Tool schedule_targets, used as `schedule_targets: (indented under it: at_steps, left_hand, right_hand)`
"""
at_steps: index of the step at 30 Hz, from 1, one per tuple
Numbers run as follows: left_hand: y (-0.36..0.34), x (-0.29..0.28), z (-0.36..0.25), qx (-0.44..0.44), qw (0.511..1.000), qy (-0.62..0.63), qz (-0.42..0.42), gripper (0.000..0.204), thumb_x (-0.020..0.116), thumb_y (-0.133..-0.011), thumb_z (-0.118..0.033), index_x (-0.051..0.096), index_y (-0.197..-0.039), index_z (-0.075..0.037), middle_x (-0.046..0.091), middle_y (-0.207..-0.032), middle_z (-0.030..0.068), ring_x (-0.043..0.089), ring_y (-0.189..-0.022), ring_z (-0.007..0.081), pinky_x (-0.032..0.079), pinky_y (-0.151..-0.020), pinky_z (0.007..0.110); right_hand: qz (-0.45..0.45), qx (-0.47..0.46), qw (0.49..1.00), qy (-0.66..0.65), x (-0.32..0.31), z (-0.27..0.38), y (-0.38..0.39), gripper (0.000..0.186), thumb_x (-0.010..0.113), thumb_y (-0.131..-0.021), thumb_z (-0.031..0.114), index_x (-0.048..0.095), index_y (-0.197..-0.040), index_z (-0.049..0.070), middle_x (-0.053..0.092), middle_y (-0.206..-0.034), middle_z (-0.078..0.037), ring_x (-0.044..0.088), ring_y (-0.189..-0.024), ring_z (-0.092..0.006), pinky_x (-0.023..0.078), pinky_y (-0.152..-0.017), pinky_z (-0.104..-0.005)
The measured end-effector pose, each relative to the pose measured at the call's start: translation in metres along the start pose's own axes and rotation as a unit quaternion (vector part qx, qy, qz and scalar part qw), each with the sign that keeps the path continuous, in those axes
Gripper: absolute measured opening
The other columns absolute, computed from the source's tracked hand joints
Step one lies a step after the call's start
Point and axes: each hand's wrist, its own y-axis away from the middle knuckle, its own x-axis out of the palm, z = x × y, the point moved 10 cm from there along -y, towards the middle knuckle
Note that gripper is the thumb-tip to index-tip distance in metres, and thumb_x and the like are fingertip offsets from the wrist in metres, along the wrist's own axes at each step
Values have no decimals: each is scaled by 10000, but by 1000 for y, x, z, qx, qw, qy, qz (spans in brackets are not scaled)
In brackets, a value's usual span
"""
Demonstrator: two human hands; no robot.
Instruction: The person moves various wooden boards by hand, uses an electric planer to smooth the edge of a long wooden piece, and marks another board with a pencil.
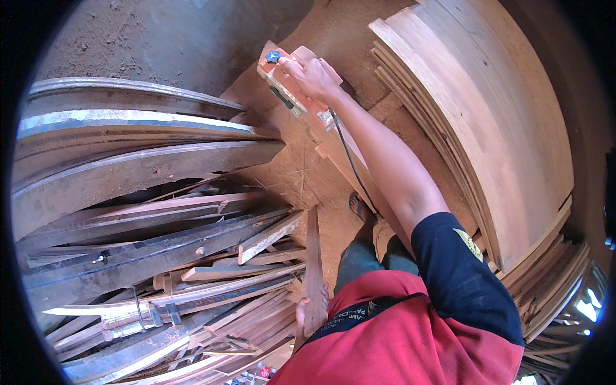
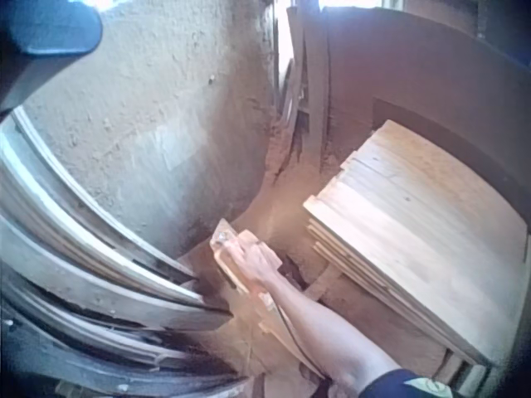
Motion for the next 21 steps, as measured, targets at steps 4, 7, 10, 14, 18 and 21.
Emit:
schedule_targets:
  at_steps: [4,7,10,14,18,21]
  left_hand:
    - [-1,-5,-4,-6,1000,4,4,869,681,-766,-50,274,-1534,-43,548,-1248,133,556,-1149,286,462,-1054,383]
    - [2,-20,-13,38,999,-33,-5,900,680,-761,-89,241,-1543,-14,544,-1235,151,560,-1131,280,471,-1031,374]
    - [0,-21,-13,62,997,-42,-6,905,672,-755,-91,237,-1544,-9,536,-1224,163,563,-1112,280,479,-1017,371]
    - [-4,-21,-6,25,999,-17,35,878,643,-778,-48,225,-1549,-15,511,-1247,160,557,-1130,290,481,-1029,382]
    - [2,-31,-2,3,998,-15,53,868,633,-786,-41,221,-1549,-17,504,-1258,150,554,-1144,278,476,-1039,380]
    - [5,-36,-5,68,998,14,0,884,630,-767,-42,223,-1551,-21,510,-1255,141,547,-1159,269,461,-1053,375]
  right_hand:
    - [21,24,999,-17,0,17,-17,725,405,-919,721,761,-994,93,640,-598,-131,692,-688,-270,520,-678,-427]
    - [82,81,993,-5,14,18,-28,737,397,-895,748,756,-1057,125,670,-632,-147,711,-767,-273,527,-739,-421]
    - [44,23,998,-34,4,38,-36,665,390,-945,668,768,-972,122,679,-642,-128,718,-787,-259,537,-791,-400]
    - [5,8,998,-68,13,32,-71,682,393,-894,740,764,-1081,199,696,-703,-99,708,-832,-261,524,-768,-418]
    - [1,15,998,-58,20,23,-59,621,467,-892,699,742,-1064,170,722,-861,-133,700,-929,-292,525,-814,-417]
    - [-5,-13,1000,-12,-32,36,28,671,564,-842,695,712,-1099,93,727,-1012,-141,697,-966,-297,529,-840,-407]
